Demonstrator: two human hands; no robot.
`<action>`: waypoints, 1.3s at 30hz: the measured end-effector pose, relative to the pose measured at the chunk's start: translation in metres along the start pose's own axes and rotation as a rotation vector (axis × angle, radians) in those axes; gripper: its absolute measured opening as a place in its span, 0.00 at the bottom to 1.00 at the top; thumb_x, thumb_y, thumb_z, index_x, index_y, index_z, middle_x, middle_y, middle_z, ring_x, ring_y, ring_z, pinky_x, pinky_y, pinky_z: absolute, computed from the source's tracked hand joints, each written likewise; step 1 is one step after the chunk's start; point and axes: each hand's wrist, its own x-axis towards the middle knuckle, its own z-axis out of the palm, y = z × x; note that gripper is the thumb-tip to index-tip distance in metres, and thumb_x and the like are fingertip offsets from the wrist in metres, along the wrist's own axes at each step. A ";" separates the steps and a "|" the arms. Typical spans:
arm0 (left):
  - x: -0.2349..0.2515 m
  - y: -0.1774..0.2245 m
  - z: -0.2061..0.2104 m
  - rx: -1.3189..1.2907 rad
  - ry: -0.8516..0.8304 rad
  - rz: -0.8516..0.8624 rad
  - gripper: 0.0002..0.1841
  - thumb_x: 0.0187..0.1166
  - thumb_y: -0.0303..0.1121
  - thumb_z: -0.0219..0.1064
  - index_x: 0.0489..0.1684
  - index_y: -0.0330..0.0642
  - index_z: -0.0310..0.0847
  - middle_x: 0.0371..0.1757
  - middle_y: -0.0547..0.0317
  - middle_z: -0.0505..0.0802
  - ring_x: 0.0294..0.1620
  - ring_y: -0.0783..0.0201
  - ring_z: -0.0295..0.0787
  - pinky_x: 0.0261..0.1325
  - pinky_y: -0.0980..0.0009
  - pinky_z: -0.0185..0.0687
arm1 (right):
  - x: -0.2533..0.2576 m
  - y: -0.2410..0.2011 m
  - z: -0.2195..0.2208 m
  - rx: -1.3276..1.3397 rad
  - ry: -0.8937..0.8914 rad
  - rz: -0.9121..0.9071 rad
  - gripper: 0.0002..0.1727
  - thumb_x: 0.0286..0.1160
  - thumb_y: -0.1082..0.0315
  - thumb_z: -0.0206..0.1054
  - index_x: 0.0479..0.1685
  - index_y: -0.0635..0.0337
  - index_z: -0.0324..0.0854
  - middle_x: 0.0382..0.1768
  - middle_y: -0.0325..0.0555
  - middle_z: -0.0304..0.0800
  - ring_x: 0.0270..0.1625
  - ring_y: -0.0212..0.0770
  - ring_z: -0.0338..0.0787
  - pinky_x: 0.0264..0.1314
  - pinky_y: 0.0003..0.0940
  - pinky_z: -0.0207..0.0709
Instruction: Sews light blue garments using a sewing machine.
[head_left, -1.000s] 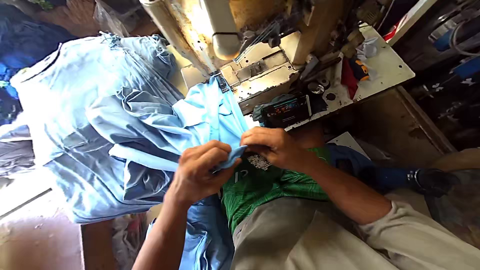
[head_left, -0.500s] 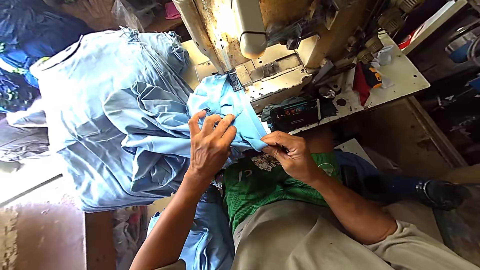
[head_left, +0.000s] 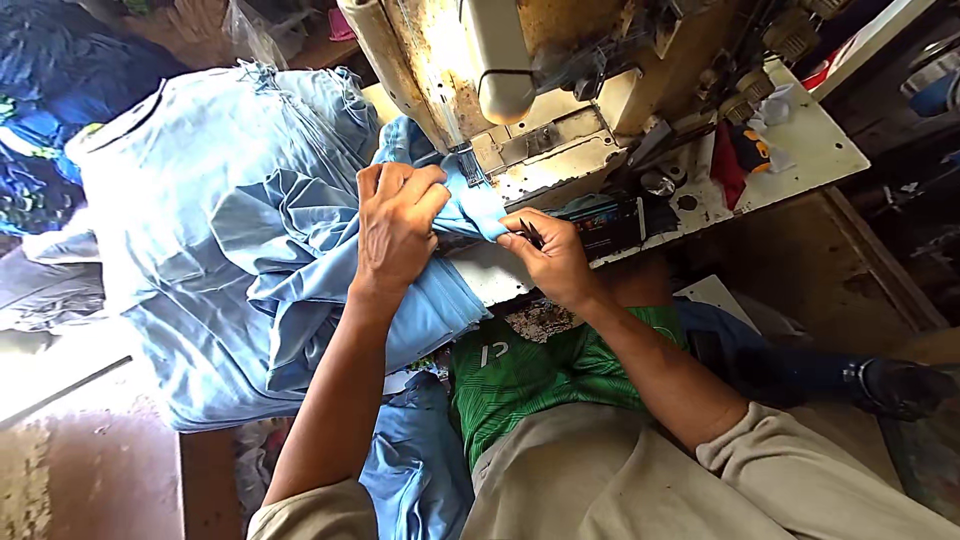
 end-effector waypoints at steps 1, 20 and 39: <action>0.001 -0.002 0.000 -0.018 0.006 -0.001 0.09 0.78 0.25 0.61 0.46 0.45 0.88 0.65 0.56 0.91 0.65 0.47 0.83 0.73 0.45 0.66 | 0.003 0.001 0.002 0.004 0.009 -0.007 0.06 0.80 0.75 0.68 0.49 0.63 0.88 0.49 0.45 0.90 0.42 0.33 0.89 0.42 0.28 0.87; -0.022 0.013 -0.122 -0.562 -0.145 0.029 0.11 0.68 0.40 0.79 0.26 0.42 0.87 0.63 0.53 0.91 0.68 0.55 0.86 0.71 0.54 0.84 | 0.023 -0.027 -0.025 -0.062 -0.357 -0.181 0.07 0.78 0.77 0.68 0.47 0.62 0.90 0.46 0.44 0.91 0.49 0.34 0.89 0.55 0.30 0.86; -0.051 0.059 -0.028 -0.077 -0.147 0.080 0.08 0.74 0.22 0.63 0.37 0.42 0.89 0.65 0.54 0.91 0.66 0.48 0.85 0.76 0.41 0.66 | -0.073 -0.019 -0.032 0.012 -0.143 -0.091 0.06 0.80 0.74 0.69 0.47 0.66 0.89 0.50 0.46 0.92 0.51 0.34 0.92 0.53 0.29 0.90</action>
